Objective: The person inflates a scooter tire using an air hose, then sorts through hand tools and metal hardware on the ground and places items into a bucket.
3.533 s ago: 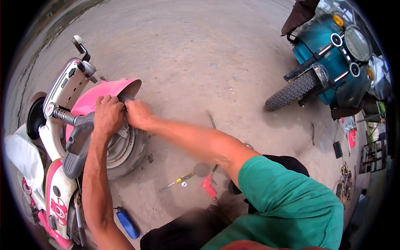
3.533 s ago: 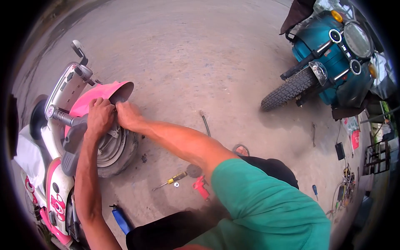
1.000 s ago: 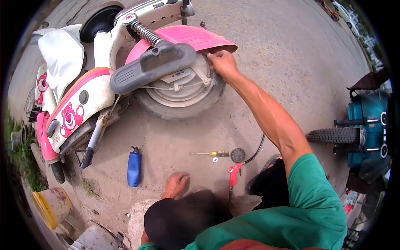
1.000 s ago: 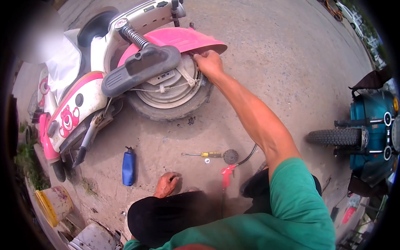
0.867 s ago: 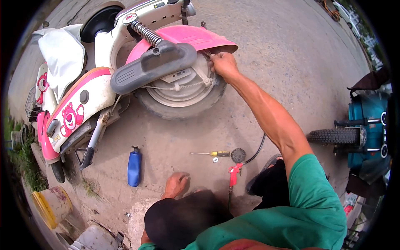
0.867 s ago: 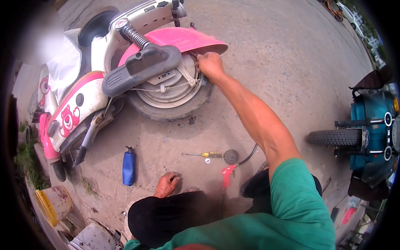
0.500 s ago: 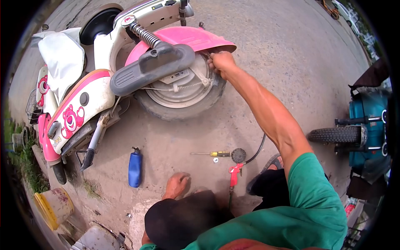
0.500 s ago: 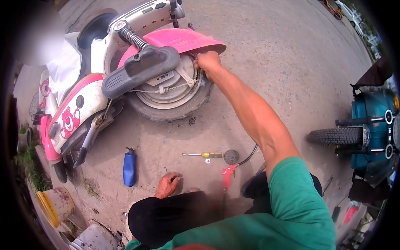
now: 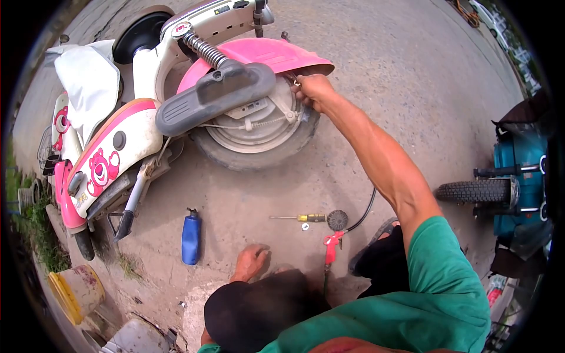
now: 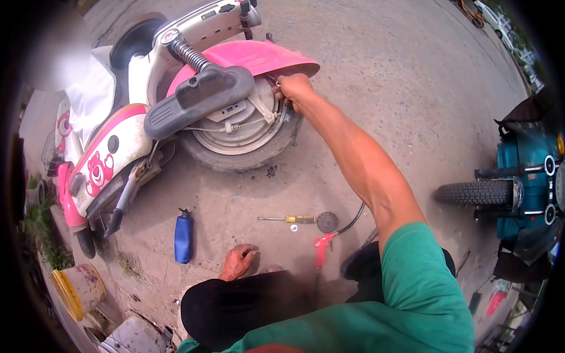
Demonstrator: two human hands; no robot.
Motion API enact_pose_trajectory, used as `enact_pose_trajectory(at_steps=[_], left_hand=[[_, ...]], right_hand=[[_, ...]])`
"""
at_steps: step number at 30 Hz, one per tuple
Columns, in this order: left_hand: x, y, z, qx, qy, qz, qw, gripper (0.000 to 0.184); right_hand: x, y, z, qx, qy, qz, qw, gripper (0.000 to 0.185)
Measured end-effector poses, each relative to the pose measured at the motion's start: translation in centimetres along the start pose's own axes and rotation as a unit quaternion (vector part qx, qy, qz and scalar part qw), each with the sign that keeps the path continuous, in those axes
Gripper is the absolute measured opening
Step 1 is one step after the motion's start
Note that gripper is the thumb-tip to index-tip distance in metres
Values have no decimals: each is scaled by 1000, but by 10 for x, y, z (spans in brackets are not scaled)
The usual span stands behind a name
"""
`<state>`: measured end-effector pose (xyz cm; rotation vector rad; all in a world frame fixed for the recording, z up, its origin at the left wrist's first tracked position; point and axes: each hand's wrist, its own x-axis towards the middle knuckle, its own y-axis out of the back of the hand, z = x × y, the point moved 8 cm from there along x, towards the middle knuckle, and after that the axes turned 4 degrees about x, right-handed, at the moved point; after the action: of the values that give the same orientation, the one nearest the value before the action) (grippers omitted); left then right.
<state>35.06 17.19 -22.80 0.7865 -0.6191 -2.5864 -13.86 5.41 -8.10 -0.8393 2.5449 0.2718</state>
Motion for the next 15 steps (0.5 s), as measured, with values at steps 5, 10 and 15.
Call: enact_pose_trajectory(at_steps=[5, 10, 15], left_hand=[[2, -2, 2, 7, -7, 1, 1000, 29], [6, -7, 6, -4, -8, -13, 1000, 29], [3, -7, 4, -10, -7, -10, 1000, 29]], right_hand=[[22, -2, 8, 21, -46, -14, 999, 24], [12, 1, 1, -22, 17, 4, 1000, 21], [-19, -5, -33, -364, 253, 73, 894, 27]])
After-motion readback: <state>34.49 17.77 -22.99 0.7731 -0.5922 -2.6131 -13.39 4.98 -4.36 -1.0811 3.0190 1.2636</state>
